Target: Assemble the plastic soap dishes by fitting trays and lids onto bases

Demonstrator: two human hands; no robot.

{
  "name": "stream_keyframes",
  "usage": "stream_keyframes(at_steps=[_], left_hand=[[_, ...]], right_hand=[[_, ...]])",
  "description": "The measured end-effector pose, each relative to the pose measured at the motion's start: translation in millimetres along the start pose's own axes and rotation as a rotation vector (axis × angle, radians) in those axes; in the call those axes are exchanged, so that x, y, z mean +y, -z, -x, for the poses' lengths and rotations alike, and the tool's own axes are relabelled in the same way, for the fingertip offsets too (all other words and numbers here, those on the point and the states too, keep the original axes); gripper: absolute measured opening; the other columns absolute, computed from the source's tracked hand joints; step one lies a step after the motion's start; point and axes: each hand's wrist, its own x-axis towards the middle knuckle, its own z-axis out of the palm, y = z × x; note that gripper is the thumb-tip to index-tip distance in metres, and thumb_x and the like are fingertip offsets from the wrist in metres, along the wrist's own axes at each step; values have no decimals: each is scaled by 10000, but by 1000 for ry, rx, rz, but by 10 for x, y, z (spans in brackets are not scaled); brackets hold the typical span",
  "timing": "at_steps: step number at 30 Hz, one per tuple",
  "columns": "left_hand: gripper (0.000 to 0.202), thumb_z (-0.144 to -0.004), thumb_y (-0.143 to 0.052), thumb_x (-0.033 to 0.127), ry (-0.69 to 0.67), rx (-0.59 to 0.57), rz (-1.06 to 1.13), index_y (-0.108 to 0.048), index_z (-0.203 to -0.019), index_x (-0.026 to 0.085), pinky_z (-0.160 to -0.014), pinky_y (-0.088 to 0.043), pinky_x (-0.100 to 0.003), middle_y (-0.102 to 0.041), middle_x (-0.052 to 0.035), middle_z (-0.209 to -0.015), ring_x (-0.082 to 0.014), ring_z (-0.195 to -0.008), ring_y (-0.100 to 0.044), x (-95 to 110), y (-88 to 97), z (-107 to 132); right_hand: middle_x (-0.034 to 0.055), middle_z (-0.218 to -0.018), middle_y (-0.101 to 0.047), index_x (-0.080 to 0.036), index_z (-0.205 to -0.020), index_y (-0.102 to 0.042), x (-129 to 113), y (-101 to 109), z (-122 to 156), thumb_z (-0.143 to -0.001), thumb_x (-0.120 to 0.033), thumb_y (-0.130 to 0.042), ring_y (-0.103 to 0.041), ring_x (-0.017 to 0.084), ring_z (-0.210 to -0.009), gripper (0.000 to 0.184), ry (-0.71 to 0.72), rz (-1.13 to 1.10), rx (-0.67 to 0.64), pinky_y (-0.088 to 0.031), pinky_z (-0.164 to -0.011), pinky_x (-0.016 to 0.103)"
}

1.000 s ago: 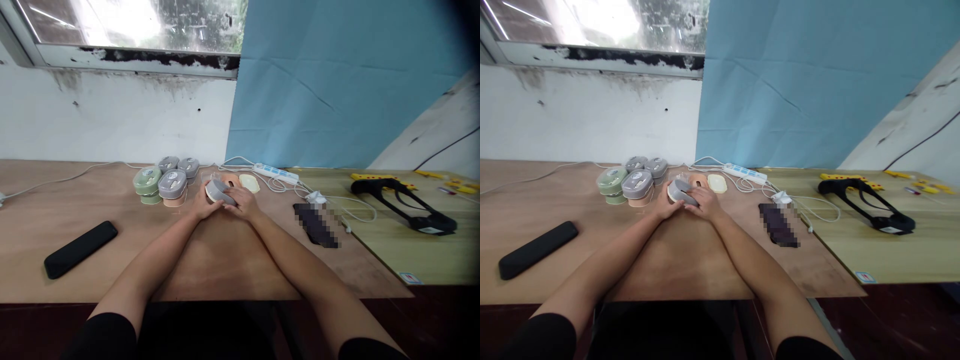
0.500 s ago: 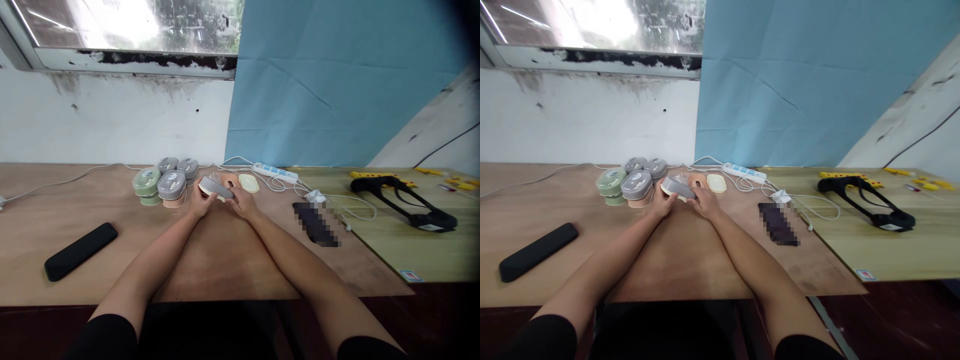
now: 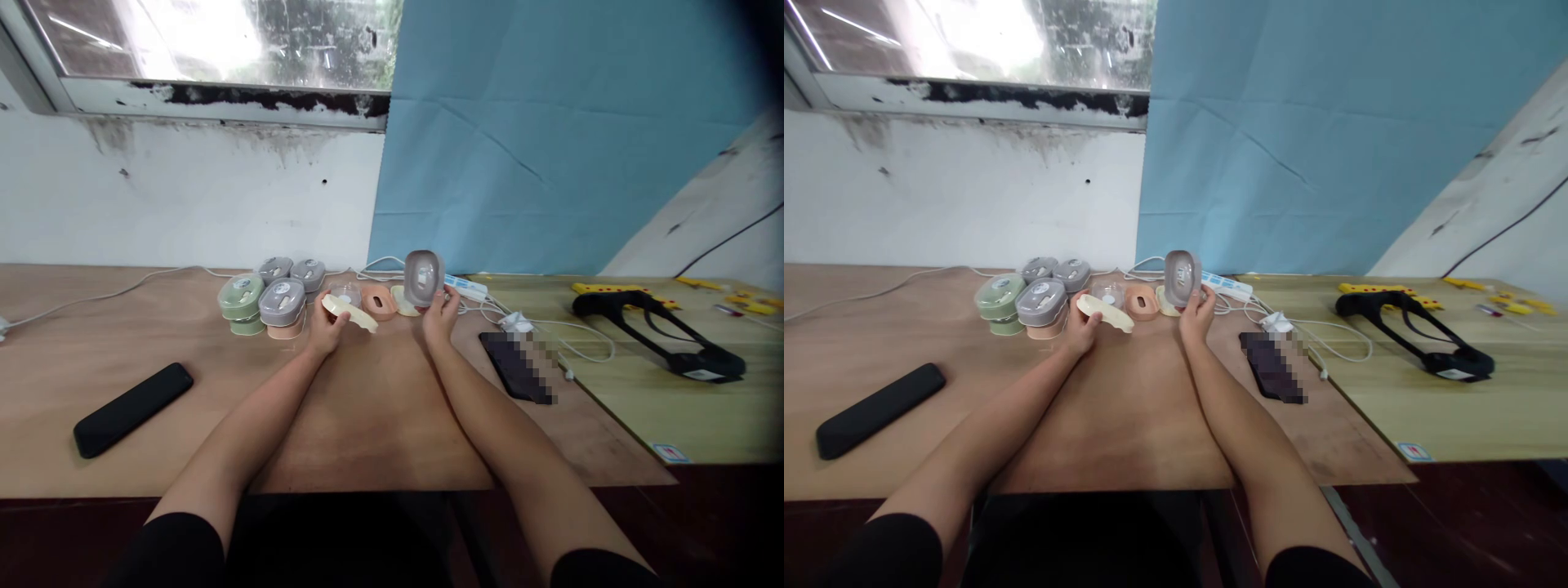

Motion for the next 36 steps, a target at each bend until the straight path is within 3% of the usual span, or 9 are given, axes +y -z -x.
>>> stream_keyframes(at_steps=[4,8,12,16,18,23,28,36], left_hand=[[825,-721,-607,681,23,-24,1,-385,-1309,145,-791,-489,-361,-600,-113,-1040,-252,-942,-607,-31,-22,5],[808,-737,-625,633,30,-60,11,-380,-1326,136,-781,-487,-352,-600,-103,-1012,-244,-923,-603,-78,-30,12],[780,-747,-638,591,41,-66,-28,-383,-1332,143,-775,-485,-347,-602,-93,-1004,-237,-906,-603,-68,-15,19],[755,-750,-640,571,34,-73,-39,-399,-1319,138,-760,-481,-336,-603,-91,-1003,-223,-871,-596,-33,-9,21],[742,-752,-639,564,32,-78,-47,-405,-1314,140,-750,-478,-329,-602,-85,-995,-214,-851,-592,-30,-11,21],[728,-757,-643,554,45,-89,-73,-409,-1315,150,-745,-476,-327,-604,-73,-972,-209,-838,-591,-49,-14,25],[739,-752,-646,558,51,-102,-74,-409,-1326,158,-743,-482,-329,-608,-78,-990,-213,-840,-600,-54,-13,30],[728,-755,-637,561,46,-102,-102,-421,-1317,150,-752,-477,-335,-612,-85,-1001,-211,-837,-596,-31,-6,30]], right_hand=[[102,-1051,-582,-190,-1289,-411,42,-30,-25,-896,-521,-387,-617,135,-580,515,-59,-71,51,-512,-520,281],[40,-865,-636,-213,-1262,-403,39,-184,51,-895,-519,-400,-613,134,-498,478,-187,-221,-55,-520,-491,279],[-7,-659,-621,-205,-1091,-487,13,-306,133,-901,-510,-421,-611,159,-452,365,-348,-385,-205,-510,-440,279],[-16,-607,-604,-190,-986,-508,-8,-318,161,-932,-497,-396,-615,152,-452,331,-562,-496,-341,-520,-436,267],[-18,-606,-597,-185,-996,-508,-12,-303,161,-945,-500,-376,-626,146,-474,345,-601,-517,-384,-534,-460,263],[-40,-629,-581,-190,-1056,-527,-5,-286,184,-848,-529,-571,-600,124,-464,400,-451,-379,-407,-525,-458,249],[-70,-579,-540,-174,-1192,-536,8,-272,235,-741,-497,-690,-505,103,-418,576,-216,-90,-417,-408,-398,212],[-19,-643,-610,-154,-1039,-631,80,-259,206,-708,-414,-690,-560,143,-567,424,-98,171,-390,-463,-576,263]])
